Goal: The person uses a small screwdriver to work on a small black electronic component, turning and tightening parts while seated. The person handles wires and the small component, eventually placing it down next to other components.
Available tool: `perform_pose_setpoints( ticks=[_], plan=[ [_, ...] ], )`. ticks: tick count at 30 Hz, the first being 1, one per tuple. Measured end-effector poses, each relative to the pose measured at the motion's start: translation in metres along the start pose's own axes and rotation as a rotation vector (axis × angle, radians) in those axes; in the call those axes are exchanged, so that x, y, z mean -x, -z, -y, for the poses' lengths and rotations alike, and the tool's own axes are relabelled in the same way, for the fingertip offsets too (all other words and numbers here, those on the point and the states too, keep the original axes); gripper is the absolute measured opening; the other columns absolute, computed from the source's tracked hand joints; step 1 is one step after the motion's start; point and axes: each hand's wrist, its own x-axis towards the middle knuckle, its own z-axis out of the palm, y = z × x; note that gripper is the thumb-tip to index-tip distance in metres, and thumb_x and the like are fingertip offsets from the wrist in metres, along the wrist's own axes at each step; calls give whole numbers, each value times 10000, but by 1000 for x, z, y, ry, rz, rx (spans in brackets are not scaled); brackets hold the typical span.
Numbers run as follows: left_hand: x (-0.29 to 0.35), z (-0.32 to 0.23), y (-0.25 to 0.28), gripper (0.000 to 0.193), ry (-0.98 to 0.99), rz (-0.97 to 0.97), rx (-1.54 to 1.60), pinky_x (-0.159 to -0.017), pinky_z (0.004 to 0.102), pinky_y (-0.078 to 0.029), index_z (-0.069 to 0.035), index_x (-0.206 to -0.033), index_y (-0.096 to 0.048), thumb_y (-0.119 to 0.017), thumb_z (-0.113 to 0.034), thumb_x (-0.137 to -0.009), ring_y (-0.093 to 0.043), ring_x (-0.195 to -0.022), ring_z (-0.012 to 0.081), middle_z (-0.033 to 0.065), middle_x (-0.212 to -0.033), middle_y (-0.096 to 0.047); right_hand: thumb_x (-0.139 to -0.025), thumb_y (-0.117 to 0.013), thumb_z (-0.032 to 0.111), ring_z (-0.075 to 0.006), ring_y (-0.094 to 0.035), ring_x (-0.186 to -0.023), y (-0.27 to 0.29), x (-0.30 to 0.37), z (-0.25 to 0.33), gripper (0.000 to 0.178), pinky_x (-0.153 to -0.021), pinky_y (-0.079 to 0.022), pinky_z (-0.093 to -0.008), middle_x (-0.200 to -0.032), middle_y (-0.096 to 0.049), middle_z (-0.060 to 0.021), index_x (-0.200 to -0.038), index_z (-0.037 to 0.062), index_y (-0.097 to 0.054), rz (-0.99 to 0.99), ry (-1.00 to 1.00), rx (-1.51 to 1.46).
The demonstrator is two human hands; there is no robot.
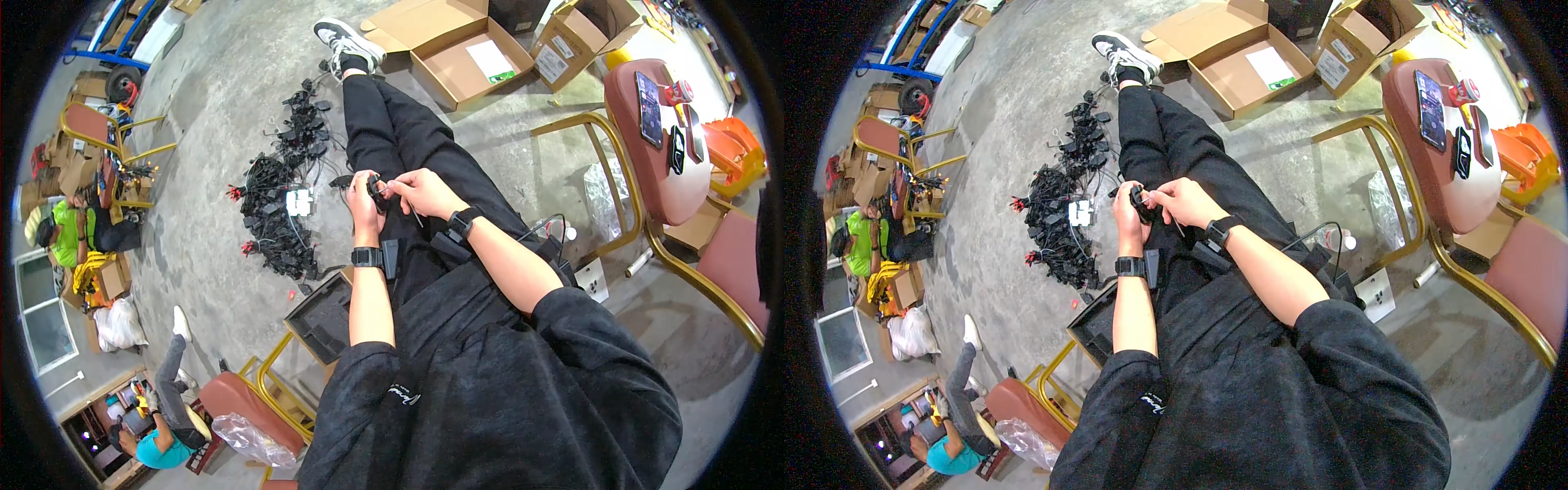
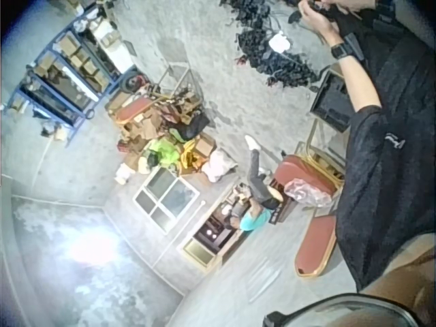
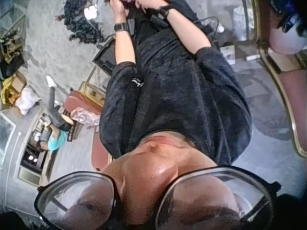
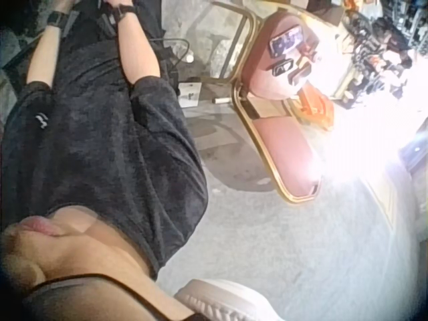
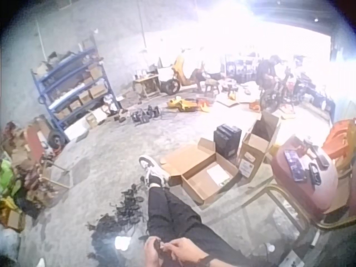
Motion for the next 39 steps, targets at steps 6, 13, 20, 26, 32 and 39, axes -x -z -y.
perform_pose_setpoints(
  ticks=[6, 13, 20, 26, 32, 39],
  plan=[
    [0, -2, 1, 199, 5, 20, 10, -494, 272, -414, -36, -857, -515, -451, -212, -923, -492, -530, 147, 54, -607, -500, -877, -606, 247, -73, -588, -610, -3, -8, -12, 289, -586, -476, -236, -771, -687, -56, -947, -24, -680, 0, 175, -3],
    [2, -5, -4, 200, 46, -7, 111, -511, 281, -415, -29, -862, -512, -447, -209, -921, -487, -537, 160, 60, -604, -496, -887, -585, 190, -109, -642, -784, -3, -6, -10, 238, -741, -496, -241, -800, -693, -79, -941, -19, -684, -32, 308, -145],
    [1, -2, 2, 201, -1, 33, 59, -508, 280, -414, -31, -858, -517, -446, -208, -923, -487, -528, 163, 65, -604, -505, -883, -576, 212, -65, -577, -582, -1, 5, 8, 252, -533, -446, -235, -715, -664, -41, -909, -13, -688, 10, 101, -24],
    [2, -4, -1, 197, 7, 34, 12, -507, 275, -415, -38, -857, -520, -446, -207, -929, -488, -523, 157, 61, -608, -512, -887, -578, 217, -75, -581, -588, -1, 6, 7, 253, -556, -454, -232, -723, -669, -43, -904, -10, -690, 6, 87, -43],
    [4, -6, -2, 205, 22, 23, 16, -514, 261, -393, -30, -891, -502, -433, -220, -928, -471, -548, 128, 34, -623, -490, -881, -605, 234, -122, -649, -769, -5, -2, -4, 274, -713, -492, -243, -858, -701, -93, -968, -15, -680, -46, 296, 2],
    [4, -8, -5, 229, 38, 23, 56, -524, 252, -394, -34, -879, -496, -434, -248, -934, -467, -557, 121, 23, -628, -476, -897, -583, 204, -126, -651, -840, -2, -4, -9, 261, -775, -494, -250, -913, -697, -112, -997, -22, -668, -23, 317, -67]
  ],
)
